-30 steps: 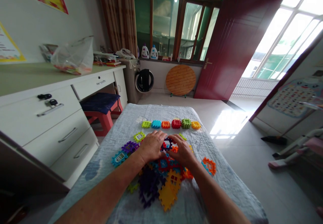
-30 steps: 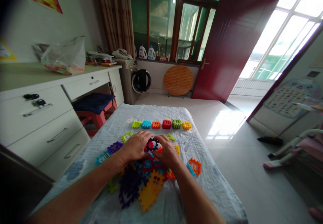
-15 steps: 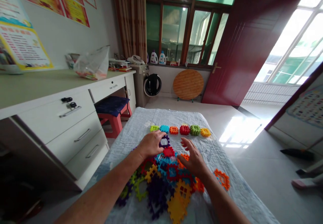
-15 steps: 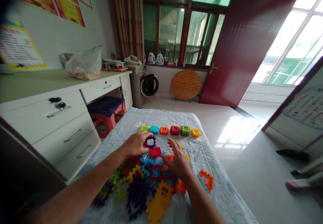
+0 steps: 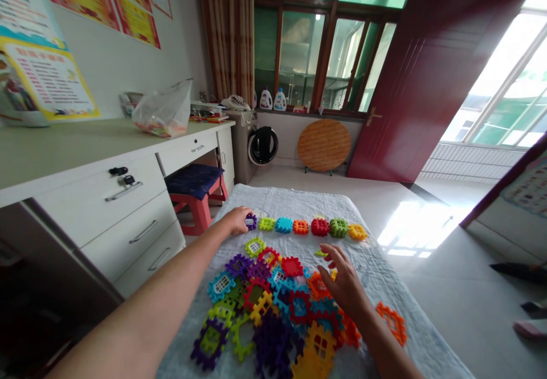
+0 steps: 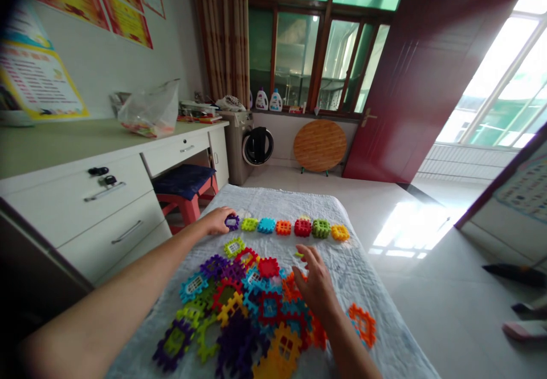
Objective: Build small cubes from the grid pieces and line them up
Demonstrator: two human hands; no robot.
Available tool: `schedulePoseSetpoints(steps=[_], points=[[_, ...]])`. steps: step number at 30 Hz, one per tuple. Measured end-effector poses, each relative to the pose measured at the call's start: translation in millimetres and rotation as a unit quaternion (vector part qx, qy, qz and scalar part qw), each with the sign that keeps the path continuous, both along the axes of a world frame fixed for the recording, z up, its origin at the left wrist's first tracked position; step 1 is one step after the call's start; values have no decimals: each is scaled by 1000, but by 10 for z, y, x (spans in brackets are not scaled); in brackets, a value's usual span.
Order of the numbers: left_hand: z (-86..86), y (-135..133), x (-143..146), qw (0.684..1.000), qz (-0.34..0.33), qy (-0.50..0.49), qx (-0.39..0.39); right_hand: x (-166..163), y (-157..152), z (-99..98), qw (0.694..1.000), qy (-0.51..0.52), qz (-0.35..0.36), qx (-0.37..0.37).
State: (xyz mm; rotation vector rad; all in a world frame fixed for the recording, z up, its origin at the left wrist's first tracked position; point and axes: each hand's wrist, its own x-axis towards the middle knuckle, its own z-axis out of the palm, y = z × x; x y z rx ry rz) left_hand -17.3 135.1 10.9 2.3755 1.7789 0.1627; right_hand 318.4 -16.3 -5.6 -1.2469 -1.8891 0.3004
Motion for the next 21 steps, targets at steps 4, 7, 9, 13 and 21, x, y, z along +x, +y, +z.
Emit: schedulePoseSetpoints(steps=[4, 7, 9, 13, 21], points=[[-38, 149, 7, 999, -6, 17, -43, 2, 3, 16, 1000, -3, -2, -5], [-23, 198, -1, 998, -7, 26, -64, 5, 4, 15, 1000, -4, -1, -7], [-7, 209, 1, 997, -9, 31, -72, 11, 5, 7, 1000, -5, 0, -9], [21, 230, 30, 996, -10, 37, -82, 19, 2, 0, 1000, -6, 3, -13], [36, 243, 63, 996, 3, 28, -84, 10, 10, 11, 1000, -9, -3, -10]])
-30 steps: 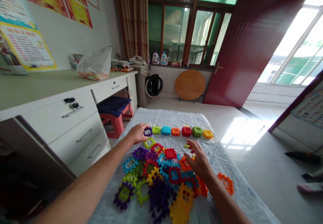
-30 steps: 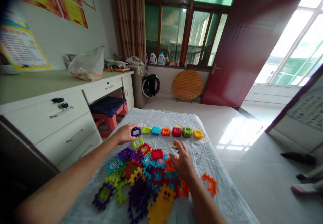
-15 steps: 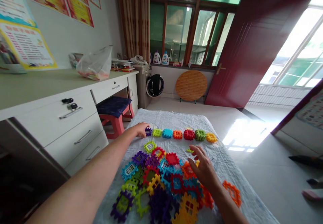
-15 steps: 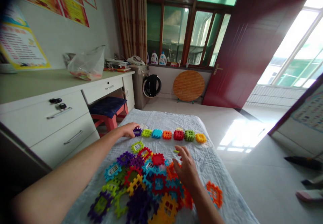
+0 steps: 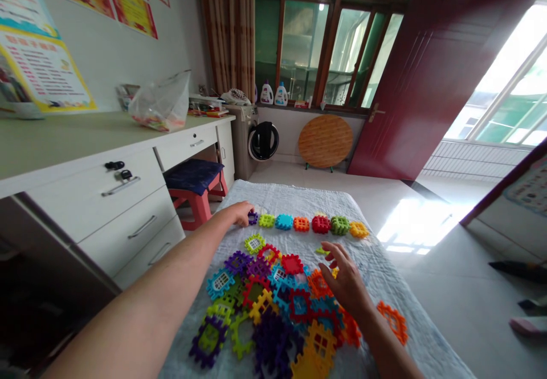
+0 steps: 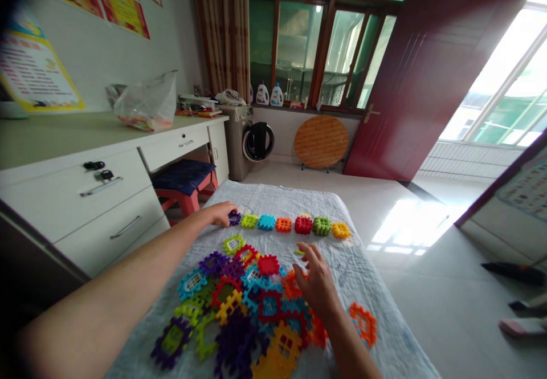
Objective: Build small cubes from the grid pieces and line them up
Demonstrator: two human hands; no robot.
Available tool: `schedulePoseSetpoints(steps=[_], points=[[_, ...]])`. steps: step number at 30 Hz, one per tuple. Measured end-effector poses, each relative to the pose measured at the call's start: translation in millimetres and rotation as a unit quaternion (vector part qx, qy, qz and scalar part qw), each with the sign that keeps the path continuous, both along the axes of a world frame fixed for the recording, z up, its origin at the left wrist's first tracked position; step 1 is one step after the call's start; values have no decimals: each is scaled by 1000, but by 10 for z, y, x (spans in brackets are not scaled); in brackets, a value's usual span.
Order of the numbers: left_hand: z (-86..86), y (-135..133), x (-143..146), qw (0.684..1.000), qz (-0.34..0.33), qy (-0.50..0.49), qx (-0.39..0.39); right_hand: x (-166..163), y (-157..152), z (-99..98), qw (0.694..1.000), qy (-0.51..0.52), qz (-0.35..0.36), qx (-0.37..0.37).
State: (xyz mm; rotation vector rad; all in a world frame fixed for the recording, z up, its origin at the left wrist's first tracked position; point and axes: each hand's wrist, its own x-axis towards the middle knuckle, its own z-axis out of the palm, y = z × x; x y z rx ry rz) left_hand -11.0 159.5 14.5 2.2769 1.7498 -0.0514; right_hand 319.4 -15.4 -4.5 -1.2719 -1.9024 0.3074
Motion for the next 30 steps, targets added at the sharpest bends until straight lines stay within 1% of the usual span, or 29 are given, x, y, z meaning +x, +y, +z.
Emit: schedulePoseSetpoints(steps=[3, 5, 7, 9, 10, 11, 13, 16, 19, 22, 27, 30], points=[[37, -106, -14, 999, 18, -16, 31, 14, 5, -8, 1000, -4, -3, -2], [92, -247, -33, 998, 28, -28, 58, 25, 6, -10, 1000, -8, -3, -4], [164, -456, -59, 995, 32, -42, 81, 31, 6, -9, 1000, -12, -1, -4], [230, -722, -93, 994, 18, -62, 90, 32, 5, -5, 1000, -13, 0, -5], [255, -867, -111, 993, 1, -78, 84, 30, 5, -4, 1000, -13, 1, -5], [271, -1011, -127, 990, -32, -123, 62, 28, 5, -2, 1000, -12, 2, -5], [275, -1272, -150, 982, -68, -177, 14, 22, 7, -2, 1000, -11, 5, -1], [230, -1534, -145, 980, -94, -174, -19, 21, 12, -11, 1000, -13, 9, 6], [182, -1643, -113, 981, -81, -176, -4, 33, 17, -33, 1000, -13, 9, 3], [182, -1672, -101, 978, -25, -205, 11, 50, 17, -53, 1000, -11, 5, -1], [217, -1628, -103, 960, 44, -273, 34, 54, 7, -40, 1000, -11, 1, -3], [180, -1559, -76, 957, 83, -270, 58, 50, 1, -27, 1000, -12, 2, -1]])
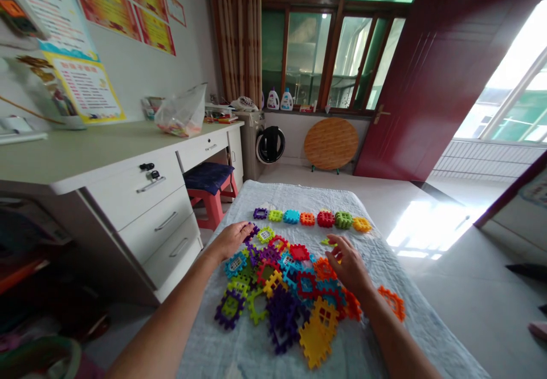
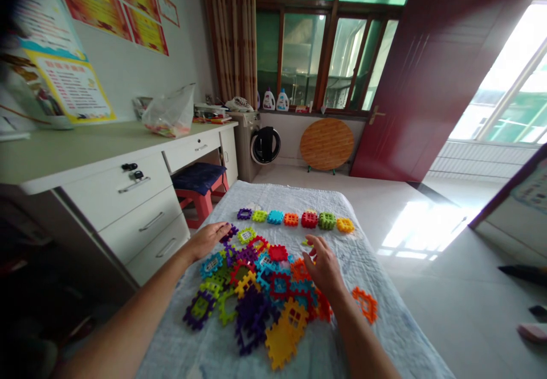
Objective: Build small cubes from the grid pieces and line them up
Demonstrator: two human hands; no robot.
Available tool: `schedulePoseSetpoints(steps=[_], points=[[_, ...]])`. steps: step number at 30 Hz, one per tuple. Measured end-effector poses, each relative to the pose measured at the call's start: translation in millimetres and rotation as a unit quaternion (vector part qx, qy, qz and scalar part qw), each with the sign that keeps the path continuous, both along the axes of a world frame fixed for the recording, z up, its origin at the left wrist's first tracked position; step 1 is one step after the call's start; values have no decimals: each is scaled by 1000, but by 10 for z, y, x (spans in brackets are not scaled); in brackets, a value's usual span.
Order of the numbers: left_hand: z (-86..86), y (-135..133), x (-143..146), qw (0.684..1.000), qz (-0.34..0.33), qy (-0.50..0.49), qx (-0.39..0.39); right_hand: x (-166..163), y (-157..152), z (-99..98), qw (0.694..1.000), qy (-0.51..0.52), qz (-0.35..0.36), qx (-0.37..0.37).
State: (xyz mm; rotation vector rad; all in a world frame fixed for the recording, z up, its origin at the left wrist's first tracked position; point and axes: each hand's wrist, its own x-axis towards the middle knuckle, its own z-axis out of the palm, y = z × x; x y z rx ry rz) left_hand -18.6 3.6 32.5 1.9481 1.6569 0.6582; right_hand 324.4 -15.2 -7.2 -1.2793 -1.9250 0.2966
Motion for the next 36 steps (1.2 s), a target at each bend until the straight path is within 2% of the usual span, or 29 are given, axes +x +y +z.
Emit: schedulePoseSetpoints(steps=[5, 11, 17, 24, 27, 30, 32, 36], points=[[-153, 87, 17, 996, 52, 70, 26, 13, 6, -10, 1000, 4, -2, 1], [-334, 131, -65, 990, 84, 93, 61, 7, 17, -39, 1000, 0, 1, -4], [-423, 81, -128, 990, 107, 63, 61, 15, 18, -58, 1000, 3, -2, -1], [-479, 117, -178, 982, 135, -76, 110, 14, 15, -60, 1000, 1, -10, -1], [-450, 206, -201, 982, 155, -38, 103, 16, 22, -73, 1000, 2, -9, -7], [-426, 295, -232, 984, 141, 74, 83, 25, 32, -85, 1000, 1, -6, -11], [-410, 335, -250, 984, 118, 104, 85, 29, 36, -89, 1000, 4, -7, -9], [-319, 396, -265, 977, 2, 210, 42, 24, 32, -91, 1000, 7, -11, -6]])
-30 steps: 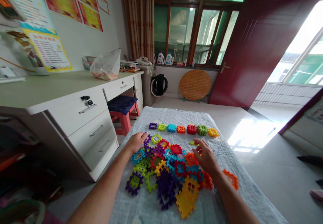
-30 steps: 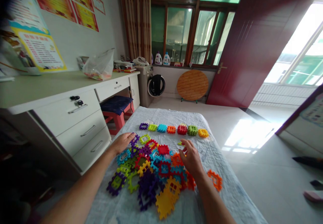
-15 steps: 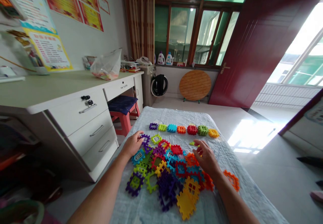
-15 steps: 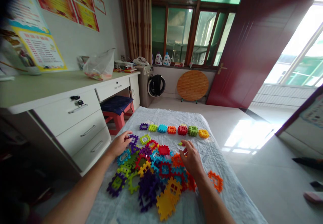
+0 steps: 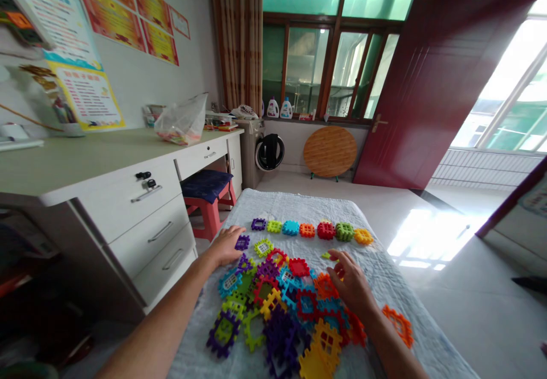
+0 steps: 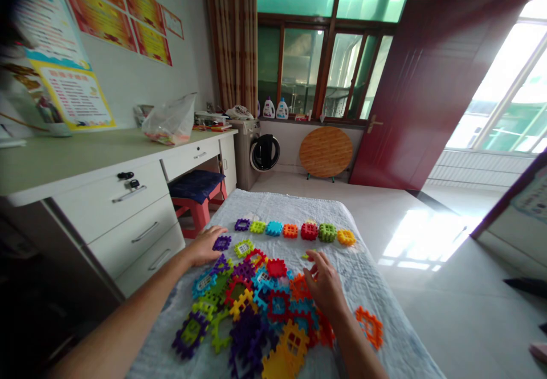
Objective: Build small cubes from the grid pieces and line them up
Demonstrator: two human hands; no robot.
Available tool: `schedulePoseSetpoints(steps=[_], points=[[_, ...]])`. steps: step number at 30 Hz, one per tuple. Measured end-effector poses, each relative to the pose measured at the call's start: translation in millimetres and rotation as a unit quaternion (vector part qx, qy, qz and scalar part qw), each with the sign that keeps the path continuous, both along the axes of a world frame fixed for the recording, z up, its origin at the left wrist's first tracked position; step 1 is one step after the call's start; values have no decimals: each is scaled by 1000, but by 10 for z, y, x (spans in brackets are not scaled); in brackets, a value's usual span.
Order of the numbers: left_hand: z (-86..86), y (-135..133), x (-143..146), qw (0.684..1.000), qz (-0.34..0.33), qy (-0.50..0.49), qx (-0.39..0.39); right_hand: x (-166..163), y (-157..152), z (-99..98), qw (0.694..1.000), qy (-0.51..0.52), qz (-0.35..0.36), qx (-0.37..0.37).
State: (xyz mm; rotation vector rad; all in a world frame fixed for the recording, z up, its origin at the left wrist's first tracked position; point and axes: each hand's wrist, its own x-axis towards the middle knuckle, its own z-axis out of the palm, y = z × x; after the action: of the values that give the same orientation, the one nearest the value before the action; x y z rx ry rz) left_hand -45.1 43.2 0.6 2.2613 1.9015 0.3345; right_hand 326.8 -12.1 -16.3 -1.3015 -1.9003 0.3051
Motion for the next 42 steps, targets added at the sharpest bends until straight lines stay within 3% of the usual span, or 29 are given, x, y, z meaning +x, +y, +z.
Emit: schedulePoseSetpoints(steps=[3, 10, 17, 21, 29, 42], points=[[98, 97, 1, 994, -59, 63, -62, -4, -3, 0, 1000, -5, -1, -5], [171, 389, -38, 985, -104, 86, -110, 3, -3, 11, 1000, -3, 4, -13], [350, 421, 33, 989, -107, 90, -44, -5, -15, 36, 1000, 1, 8, -2], [440, 632, 204, 992, -98, 79, 10, -8, -10, 40, 1000, 0, 4, -4], [215, 1093, 390, 994, -83, 73, -25, 0, -22, 51, 1000, 17, 4, -21], [110, 1152, 379, 992, -78, 51, -82, -14, -7, 49, 1000, 21, 8, -18]])
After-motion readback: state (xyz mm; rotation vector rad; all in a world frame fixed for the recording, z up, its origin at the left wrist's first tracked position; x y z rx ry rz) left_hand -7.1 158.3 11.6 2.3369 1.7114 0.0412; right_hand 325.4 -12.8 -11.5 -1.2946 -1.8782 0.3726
